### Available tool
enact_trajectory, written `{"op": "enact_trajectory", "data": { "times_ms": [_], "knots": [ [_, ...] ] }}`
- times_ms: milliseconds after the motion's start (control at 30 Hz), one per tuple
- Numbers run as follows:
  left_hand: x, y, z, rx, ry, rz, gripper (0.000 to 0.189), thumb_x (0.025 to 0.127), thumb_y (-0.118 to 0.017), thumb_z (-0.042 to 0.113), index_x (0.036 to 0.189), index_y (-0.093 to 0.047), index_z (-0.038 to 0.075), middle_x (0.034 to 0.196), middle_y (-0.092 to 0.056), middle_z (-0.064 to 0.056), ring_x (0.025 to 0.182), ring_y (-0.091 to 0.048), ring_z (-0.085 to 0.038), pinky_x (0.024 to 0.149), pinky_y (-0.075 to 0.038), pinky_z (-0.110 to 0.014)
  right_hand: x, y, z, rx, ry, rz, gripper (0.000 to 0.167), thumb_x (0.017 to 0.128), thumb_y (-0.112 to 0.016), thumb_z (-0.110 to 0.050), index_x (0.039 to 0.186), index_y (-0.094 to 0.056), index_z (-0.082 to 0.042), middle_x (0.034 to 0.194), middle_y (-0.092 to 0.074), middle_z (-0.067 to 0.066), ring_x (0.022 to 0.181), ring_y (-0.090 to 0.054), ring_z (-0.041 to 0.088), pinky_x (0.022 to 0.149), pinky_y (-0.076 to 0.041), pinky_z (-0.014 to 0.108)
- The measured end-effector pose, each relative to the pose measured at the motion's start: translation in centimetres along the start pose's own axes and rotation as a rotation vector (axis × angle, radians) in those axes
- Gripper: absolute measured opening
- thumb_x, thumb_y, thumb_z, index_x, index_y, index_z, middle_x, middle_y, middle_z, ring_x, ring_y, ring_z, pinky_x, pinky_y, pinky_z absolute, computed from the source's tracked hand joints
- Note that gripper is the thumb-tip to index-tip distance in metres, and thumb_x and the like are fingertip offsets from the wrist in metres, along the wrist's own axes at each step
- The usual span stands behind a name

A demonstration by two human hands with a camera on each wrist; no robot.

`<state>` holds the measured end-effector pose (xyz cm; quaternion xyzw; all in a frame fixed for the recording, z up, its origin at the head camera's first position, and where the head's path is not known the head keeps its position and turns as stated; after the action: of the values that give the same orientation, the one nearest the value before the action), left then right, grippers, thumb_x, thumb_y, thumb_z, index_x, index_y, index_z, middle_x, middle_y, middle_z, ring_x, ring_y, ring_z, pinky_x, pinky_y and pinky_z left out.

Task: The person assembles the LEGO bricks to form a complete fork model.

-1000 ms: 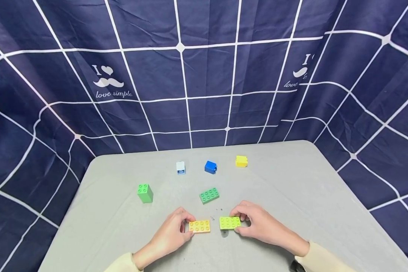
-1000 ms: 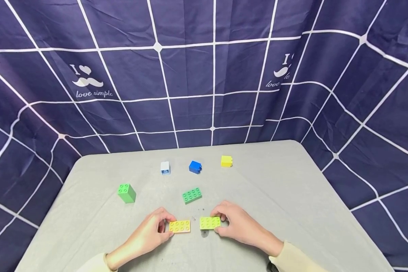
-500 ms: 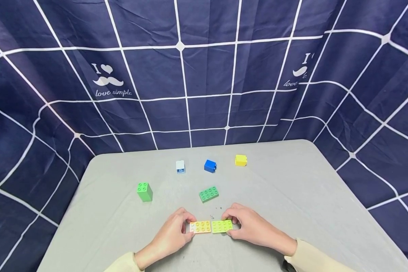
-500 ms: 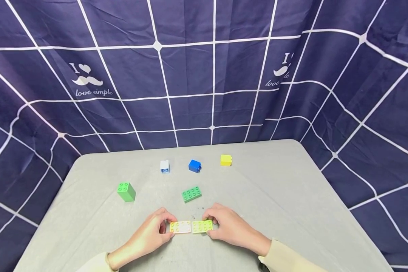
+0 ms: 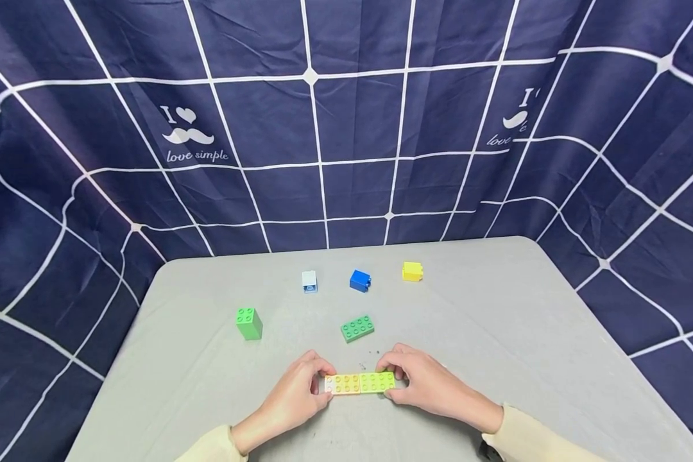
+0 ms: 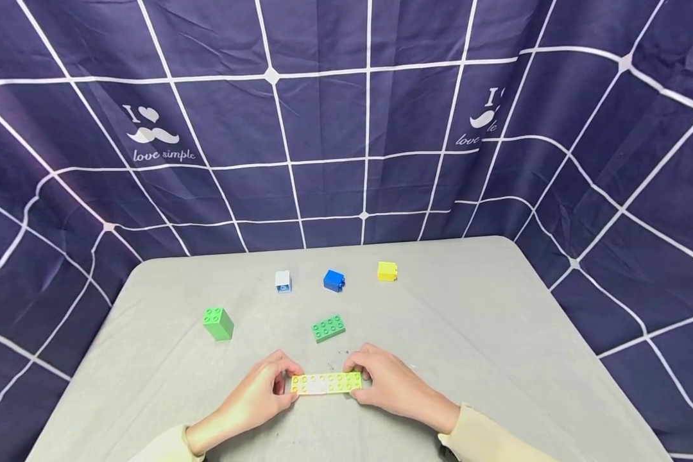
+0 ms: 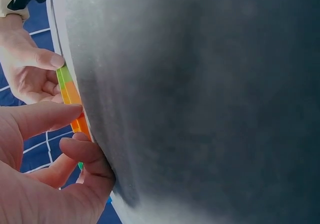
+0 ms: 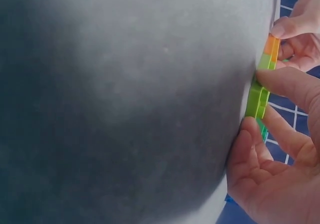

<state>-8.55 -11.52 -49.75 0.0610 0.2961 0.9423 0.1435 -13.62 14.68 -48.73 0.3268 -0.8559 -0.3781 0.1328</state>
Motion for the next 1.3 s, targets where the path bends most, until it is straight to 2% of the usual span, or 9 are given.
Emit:
{"op": "enact_trajectory", "data": {
  "times_ms": [600, 700, 933, 1100, 1300],
  "knots": [
    [0.28, 0.36, -0.15, -0.012, 0.001, 0.002, 0.031, 0.081, -0.088, -0.007, 0.106, -0.079, 0.009, 0.09, -0.058, 0.007, 0.072, -0.053, -0.008, 0.063, -0.044, -0.026, 0.24, 0.29, 0.31, 0.053, 0.022, -0.009, 0.028, 0.087, -0.093, -0.015, 0.11, -0.081, -0.024, 0.09, -0.055, -0.01, 0.082, -0.053, 0.007, 0.071, -0.048, 0.025],
    [0.26, 0.39, -0.22, -0.003, -0.006, -0.003, 0.031, 0.081, -0.089, -0.006, 0.105, -0.079, 0.009, 0.089, -0.057, 0.006, 0.072, -0.052, -0.008, 0.065, -0.044, -0.026, 0.18, 0.26, 0.15, 0.032, 0.029, -0.017, 0.028, 0.088, -0.092, -0.015, 0.11, -0.079, -0.024, 0.091, -0.055, -0.01, 0.082, -0.052, 0.006, 0.07, -0.048, 0.025],
    [0.45, 0.44, -0.29, 0.036, -0.037, -0.025, 0.029, 0.08, -0.088, -0.004, 0.1, -0.074, 0.011, 0.084, -0.055, 0.005, 0.072, -0.05, -0.005, 0.068, -0.043, -0.025, 0.32, 0.17, -0.2, -0.035, -0.02, -0.049, 0.027, 0.088, -0.09, -0.018, 0.109, -0.075, -0.026, 0.093, -0.054, -0.01, 0.083, -0.052, 0.005, 0.073, -0.048, 0.026],
    [0.54, 0.51, -0.34, 0.032, -0.046, -0.034, 0.031, 0.08, -0.089, -0.003, 0.102, -0.072, 0.01, 0.085, -0.056, 0.005, 0.072, -0.051, -0.004, 0.068, -0.045, -0.025, 0.32, 0.33, -0.33, -0.026, -0.028, -0.061, 0.033, 0.09, -0.09, -0.028, 0.116, -0.073, -0.021, 0.097, -0.055, -0.01, 0.087, -0.053, 0.006, 0.074, -0.048, 0.027],
    [0.56, 0.62, -0.35, 0.017, -0.06, -0.045, 0.035, 0.08, -0.089, -0.003, 0.107, -0.069, 0.008, 0.087, -0.057, 0.005, 0.073, -0.052, -0.004, 0.068, -0.045, -0.024, 0.29, 0.64, 0.08, 0.006, -0.014, -0.026, 0.036, 0.098, -0.084, -0.04, 0.124, -0.071, -0.018, 0.104, -0.058, -0.008, 0.091, -0.055, 0.008, 0.075, -0.048, 0.027]
  ]
}}
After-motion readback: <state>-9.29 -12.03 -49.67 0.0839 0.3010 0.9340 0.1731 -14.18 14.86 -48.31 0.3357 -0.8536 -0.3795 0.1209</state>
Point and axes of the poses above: each hand's wrist, its own x-axis towards the middle knuckle, its own y-axis out of the back of the hand, z = x × y, the point moved 3 cm from there along x, towards the middle knuckle
